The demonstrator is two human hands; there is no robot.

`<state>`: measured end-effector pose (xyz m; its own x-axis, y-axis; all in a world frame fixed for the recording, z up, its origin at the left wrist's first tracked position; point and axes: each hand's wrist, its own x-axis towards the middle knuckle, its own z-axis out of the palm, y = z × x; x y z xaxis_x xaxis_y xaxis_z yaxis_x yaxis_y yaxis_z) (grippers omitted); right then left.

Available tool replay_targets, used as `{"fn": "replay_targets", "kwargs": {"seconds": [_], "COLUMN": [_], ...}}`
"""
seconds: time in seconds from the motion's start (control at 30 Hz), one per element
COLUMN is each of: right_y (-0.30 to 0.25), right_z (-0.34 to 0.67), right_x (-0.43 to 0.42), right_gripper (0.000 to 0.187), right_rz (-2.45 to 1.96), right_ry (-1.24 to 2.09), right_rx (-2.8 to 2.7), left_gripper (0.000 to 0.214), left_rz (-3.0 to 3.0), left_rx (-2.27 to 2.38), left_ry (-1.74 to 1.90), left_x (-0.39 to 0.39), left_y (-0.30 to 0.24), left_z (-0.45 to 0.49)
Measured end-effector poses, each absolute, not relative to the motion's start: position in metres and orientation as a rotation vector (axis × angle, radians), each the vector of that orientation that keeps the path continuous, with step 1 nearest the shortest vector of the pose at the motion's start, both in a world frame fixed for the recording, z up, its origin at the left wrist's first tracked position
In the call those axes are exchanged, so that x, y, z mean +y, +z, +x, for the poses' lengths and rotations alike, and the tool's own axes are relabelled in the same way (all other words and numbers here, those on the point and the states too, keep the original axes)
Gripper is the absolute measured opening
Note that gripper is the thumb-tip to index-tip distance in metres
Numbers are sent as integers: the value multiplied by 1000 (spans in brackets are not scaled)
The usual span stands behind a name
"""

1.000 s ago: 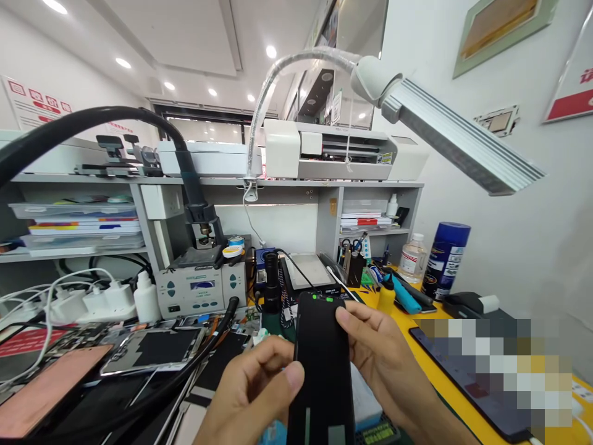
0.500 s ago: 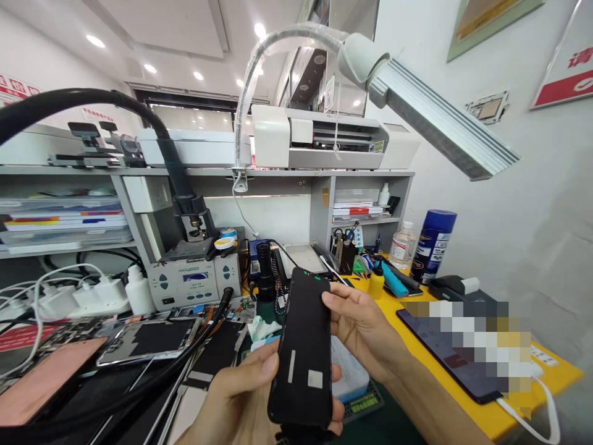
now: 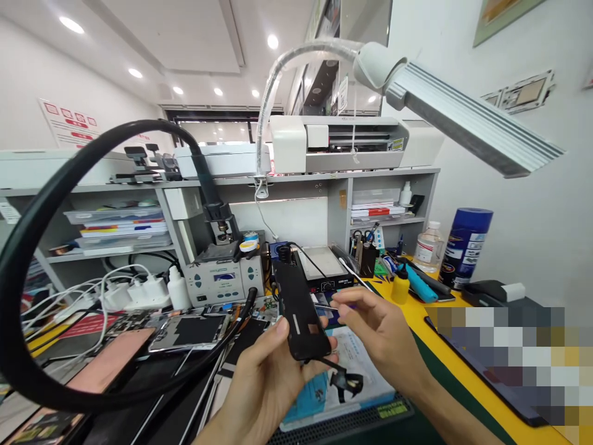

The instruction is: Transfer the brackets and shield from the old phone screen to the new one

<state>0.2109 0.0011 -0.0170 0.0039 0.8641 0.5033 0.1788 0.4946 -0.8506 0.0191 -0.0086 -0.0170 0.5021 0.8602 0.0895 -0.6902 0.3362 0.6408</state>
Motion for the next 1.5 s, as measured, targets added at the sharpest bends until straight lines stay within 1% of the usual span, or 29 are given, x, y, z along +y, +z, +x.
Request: {"fn": "replay_targets", "kwargs": {"seconds": [0.07, 0.17, 0.23, 0.4, 0.53, 0.8, 0.97, 1.1, 1.17, 1.2, 1.3, 1.37, 1.43, 1.47, 1.5], "right_y": [-18, -17, -16, -13, -14, -23, -21, -21, -23, -25, -31, -34, -36, -36, -35], "right_z": [212, 212, 211, 205, 204, 200, 197, 196, 197, 198, 203, 207, 210, 210, 210], "right_x": [-1, -5, -8, -11, -8, -4, -3, -3, -2, -1, 1, 2, 4, 4, 4], "right_gripper": [17, 28, 31, 24, 23, 17, 17, 18, 28, 37, 74, 91, 96, 92, 84], "right_rz": [-886, -763, -741, -780, -774, -795, -825, -862, -910, -945, -1039, -1042, -993, -959, -925], "right_ry": [702, 761, 777, 748, 687, 715, 759, 775, 774, 784, 842, 865, 845, 818, 778], "right_rx": [-1623, -1768, -1822, -1837, -1859, -1821, -1809, -1827, -1834, -1828, -1794, -1781, -1761, -1746, -1735], "left_gripper": [32, 30, 28, 25, 17, 35, 43, 57, 65, 68, 71, 70, 69, 69, 69], "left_rz": [663, 643, 642, 651, 642, 683, 737, 784, 807, 836, 978, 1101, 1261, 1365, 1483], "left_rx": [283, 288, 296, 341, 432, 680, 722, 786, 835, 858, 905, 974, 1119, 1211, 1295], "left_ry": [1062, 1097, 1112, 1122, 1142, 1238, 1289, 1321, 1346, 1372, 1499, 1582, 1626, 1640, 1649], "left_x": [-8, -9, -10, -10, -9, -11, -12, -12, -12, -12, -13, -13, -13, -12, -11], "left_y": [-18, -16, -14, -12, -17, -15, -12, -15, -18, -19, -20, -19, -19, -19, -20], "left_z": [20, 21, 21, 23, 25, 27, 28, 27, 28, 28, 29, 27, 24, 22, 20]}}
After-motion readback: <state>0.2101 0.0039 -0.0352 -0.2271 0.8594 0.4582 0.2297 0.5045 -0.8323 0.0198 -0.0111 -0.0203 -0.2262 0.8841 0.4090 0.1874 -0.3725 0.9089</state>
